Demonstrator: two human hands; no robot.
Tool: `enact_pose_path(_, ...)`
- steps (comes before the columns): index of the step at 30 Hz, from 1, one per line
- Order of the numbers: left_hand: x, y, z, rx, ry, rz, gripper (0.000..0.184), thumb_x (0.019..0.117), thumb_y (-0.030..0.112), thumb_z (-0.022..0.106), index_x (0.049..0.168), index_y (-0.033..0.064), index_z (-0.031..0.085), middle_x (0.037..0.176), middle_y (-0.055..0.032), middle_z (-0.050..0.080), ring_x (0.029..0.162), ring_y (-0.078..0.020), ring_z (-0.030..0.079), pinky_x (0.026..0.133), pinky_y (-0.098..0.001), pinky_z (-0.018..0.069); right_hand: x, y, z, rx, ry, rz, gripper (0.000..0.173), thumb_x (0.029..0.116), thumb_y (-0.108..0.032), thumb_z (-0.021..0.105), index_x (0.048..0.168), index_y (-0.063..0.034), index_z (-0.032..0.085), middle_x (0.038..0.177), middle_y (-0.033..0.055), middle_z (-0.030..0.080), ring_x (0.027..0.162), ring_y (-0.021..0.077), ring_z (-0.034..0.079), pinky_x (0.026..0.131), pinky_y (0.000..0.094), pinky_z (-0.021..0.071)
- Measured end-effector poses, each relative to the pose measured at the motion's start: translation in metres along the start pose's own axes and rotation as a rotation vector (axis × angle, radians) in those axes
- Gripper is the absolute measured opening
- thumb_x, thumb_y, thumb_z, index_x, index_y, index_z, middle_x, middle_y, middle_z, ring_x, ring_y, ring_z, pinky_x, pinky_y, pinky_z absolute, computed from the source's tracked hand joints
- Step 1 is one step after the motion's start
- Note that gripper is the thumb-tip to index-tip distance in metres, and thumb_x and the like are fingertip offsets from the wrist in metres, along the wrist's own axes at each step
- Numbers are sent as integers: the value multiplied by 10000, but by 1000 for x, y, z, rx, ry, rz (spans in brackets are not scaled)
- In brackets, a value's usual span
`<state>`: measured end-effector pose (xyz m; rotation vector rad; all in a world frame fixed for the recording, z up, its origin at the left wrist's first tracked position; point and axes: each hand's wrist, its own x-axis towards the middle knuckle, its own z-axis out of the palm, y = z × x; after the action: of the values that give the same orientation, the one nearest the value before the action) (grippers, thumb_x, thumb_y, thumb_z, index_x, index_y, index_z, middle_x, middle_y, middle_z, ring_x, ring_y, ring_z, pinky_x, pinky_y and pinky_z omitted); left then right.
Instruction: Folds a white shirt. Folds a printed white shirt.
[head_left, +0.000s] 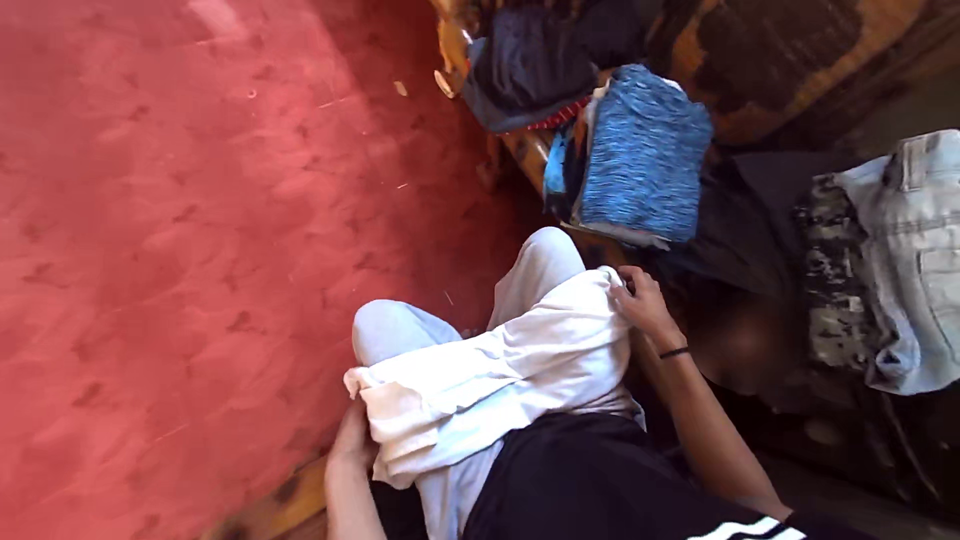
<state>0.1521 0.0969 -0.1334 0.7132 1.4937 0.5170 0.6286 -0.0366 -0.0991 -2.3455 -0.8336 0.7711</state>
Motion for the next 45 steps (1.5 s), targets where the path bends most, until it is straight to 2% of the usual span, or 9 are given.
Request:
enact_pose_path(4,-5,-2,-10,91,72,-33,470,1117,415,291,1329,93,561,1102,-52,688,968,-126,671,837,-389,587,-8,9,-10,78,-92,-96,523,927,-127,679,1432,-89,546,1367,225,560,969,344,667,786,535,569)
enact_pose_path(6,-3,0,-32,177,123,50,419,1101,400,401,1242,58,599,980,-32,712,851,-97,703,759,-354,616,-13,7,-6,111,-106,-103,508,941,-120,677,1429,-87,544,1222,211,651,931,324,677,790,520,564)
enact_pose_path(13,-55,46,-98,292,441,231,475,1092,382,455,1354,-9,509,1110,-23,639,915,23,637,847,-248,569,-29,-20,30,315,-212,145,577,1055,-555,459,1519,-212,437,1301,201,648,1120,358,654,935,587,516)
enact_pose_path(16,-59,46,-116,261,478,242,469,1105,381,405,1347,-10,497,1117,-16,628,930,28,633,856,-240,560,-30,-33,41,403,-237,223,648,1038,-637,406,1489,-174,450,1258,218,630,1039,332,633,862,532,516)
enact_pose_path(21,-35,16,-118,309,417,68,603,1105,480,321,1426,-8,469,1287,-166,605,1096,-159,630,955,-418,540,-16,-42,42,273,-301,196,593,1049,-587,443,1378,-102,532,1104,220,654,929,325,639,810,539,518)
enact_pose_path(26,-26,-4,-135,289,284,6,570,1107,489,282,1404,46,485,1163,-76,649,991,-86,659,871,-358,576,-10,-38,32,386,-324,164,403,1043,-437,564,1203,-81,663,908,93,658,756,160,615,720,382,539)
enact_pose_path(32,-40,-11,-141,173,276,84,558,1110,486,213,1380,96,506,1148,-4,680,997,-28,671,870,-293,586,-12,-14,26,687,-259,92,396,1059,-353,540,1381,-124,555,1135,83,693,959,155,686,866,390,581)
enact_pose_path(41,-113,121,-86,821,310,213,630,1113,428,311,1565,-11,298,1511,-253,444,1356,-214,498,1140,-411,399,-25,-23,14,450,-112,5,412,1055,-423,543,1362,-149,554,1152,116,689,994,228,682,866,480,561)
enact_pose_path(45,-163,174,3,1040,198,364,652,1064,503,410,1524,42,376,1361,-255,571,1228,-318,597,1024,-572,473,-40,-40,4,490,-181,2,400,1046,-424,559,1326,-139,556,1088,118,690,906,221,684,786,451,576)
